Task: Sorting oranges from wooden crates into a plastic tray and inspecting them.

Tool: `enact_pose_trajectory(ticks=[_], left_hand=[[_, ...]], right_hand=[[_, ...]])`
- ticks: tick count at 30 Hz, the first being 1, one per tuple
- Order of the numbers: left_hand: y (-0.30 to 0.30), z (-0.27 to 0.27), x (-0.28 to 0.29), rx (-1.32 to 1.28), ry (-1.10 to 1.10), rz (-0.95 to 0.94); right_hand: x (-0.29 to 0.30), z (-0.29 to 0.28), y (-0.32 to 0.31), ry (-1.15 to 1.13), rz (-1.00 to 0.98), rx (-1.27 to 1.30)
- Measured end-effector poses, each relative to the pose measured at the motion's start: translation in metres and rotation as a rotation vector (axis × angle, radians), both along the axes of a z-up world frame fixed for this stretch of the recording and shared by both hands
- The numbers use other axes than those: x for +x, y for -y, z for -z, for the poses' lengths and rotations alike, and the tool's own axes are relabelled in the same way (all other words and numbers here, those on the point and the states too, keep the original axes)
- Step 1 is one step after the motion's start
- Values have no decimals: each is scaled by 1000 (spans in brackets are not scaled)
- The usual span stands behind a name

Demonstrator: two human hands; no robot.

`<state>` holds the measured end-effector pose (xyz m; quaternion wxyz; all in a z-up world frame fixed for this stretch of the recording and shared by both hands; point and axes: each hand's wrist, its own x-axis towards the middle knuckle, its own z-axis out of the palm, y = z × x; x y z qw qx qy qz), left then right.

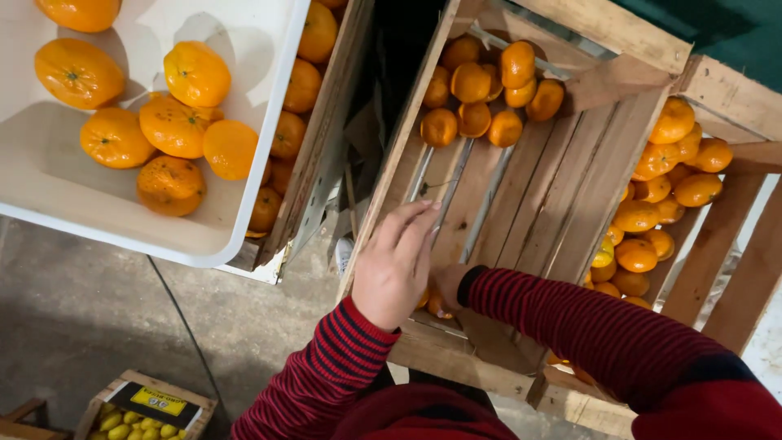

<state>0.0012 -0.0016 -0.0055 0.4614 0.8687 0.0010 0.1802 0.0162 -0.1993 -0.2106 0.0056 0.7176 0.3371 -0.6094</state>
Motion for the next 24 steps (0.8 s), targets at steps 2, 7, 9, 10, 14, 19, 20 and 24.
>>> enact_pose_trajectory(ticks=[2,7,9,10,14,19,20,24], left_hand=[[0,1,1,0,8,3],[-1,1,0,-2,17,-2],[-2,0,0,12,-4,-30],[-2,0,-1,13,5,-33],[-2,3,-1,49,65,-81],[0,7,0,67,68,-104],[0,8,-1,57,57,-100],[0,11,0,61,55,-114]], right_hand=[[0,15,2,-10,-39,-32],[12,40,7,-97,-102,45],[35,17,-6,194,-182,-48],[58,-2,-11,203,-185,-47],[141,-58,-32,825,229,111],[180,-14,-51,1060,309,436],[179,-8,-57,1068,154,308],[185,11,-74,1152,-124,105]])
